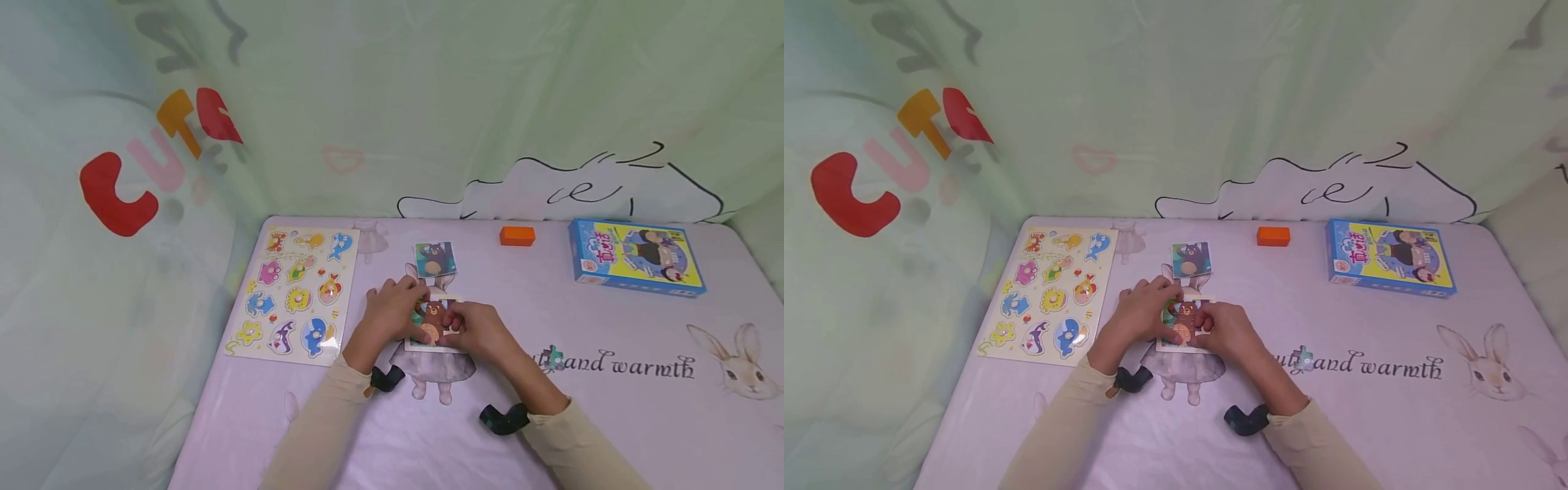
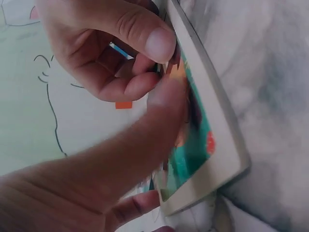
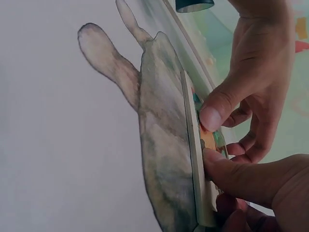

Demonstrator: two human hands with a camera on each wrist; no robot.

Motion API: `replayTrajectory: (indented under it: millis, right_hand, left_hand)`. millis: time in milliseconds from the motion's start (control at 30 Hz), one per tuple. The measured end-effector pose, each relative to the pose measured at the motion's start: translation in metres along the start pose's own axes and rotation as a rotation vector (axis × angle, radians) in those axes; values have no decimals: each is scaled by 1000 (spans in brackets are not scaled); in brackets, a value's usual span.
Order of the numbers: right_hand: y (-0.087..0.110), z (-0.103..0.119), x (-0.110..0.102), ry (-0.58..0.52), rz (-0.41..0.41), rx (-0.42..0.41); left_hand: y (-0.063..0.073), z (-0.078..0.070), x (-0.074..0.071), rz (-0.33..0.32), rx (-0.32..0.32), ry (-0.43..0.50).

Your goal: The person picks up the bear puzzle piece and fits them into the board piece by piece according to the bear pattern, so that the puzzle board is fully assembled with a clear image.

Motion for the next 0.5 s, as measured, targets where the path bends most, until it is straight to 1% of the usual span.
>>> replayTrajectory:
  millis: [233, 367, 500]
  right_hand:
    - [-2, -1, -1, 4, 32, 25]
    - [-2, 0, -1, 9, 26, 12]
    - [-3, 2, -2, 22, 24, 11]
  left_hand:
    - [0, 2, 2, -5, -4, 8]
    - [0, 2, 3, 2, 1, -4]
    - [0, 2, 2, -1, 5, 5]
Point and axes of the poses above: each hand's wrist, its own y-axis away from the middle knuckle, its own x-axis out of the palm, z = x × y, the point moved 5 cm from there along -y, towards the middle knuckle, and after that the axes turned 12 degrees about -z, right-handed, at the moved point
